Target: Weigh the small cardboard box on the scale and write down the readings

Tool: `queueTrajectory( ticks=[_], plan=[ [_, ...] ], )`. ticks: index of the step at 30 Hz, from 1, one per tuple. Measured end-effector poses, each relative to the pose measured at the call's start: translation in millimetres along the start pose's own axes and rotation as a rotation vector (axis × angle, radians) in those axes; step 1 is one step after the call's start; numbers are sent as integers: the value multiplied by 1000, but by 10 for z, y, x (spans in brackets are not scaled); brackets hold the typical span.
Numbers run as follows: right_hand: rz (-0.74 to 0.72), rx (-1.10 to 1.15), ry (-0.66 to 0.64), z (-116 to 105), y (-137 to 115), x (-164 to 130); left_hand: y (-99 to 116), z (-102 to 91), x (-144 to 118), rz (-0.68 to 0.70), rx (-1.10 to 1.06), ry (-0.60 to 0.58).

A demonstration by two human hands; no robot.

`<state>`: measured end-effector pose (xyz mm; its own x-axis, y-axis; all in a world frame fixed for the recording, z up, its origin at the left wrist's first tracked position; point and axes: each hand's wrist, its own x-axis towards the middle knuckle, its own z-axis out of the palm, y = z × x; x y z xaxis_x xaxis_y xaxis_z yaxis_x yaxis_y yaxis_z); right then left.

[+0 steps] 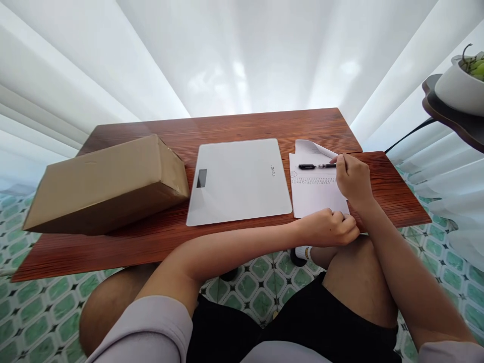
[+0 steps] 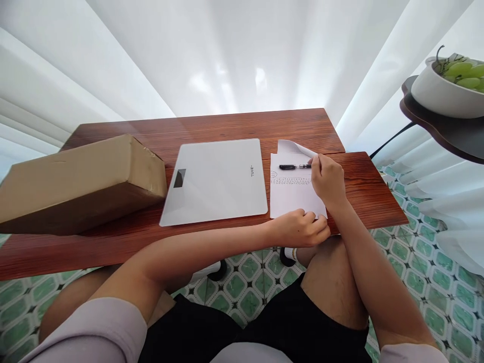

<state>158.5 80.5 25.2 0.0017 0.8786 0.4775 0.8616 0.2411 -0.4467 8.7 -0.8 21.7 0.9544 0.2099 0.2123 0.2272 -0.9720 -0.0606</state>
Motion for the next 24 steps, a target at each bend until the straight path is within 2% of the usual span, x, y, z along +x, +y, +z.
queueTrajectory(
  ticks=[7,12,19,24],
  plan=[
    [-32,55,-29,25,-124,-22,-20,-216,-209,65,39,-22],
    [-80,66,-30,38,-226,-61,-70,-398,-562,31,170,94],
    [-203,94,-101,85,-478,-110,-140,-809,-1261,-175,450,275],
    [-300,121,-137,158,-754,-92,-200,-1085,-1740,-369,517,337]
  ],
)
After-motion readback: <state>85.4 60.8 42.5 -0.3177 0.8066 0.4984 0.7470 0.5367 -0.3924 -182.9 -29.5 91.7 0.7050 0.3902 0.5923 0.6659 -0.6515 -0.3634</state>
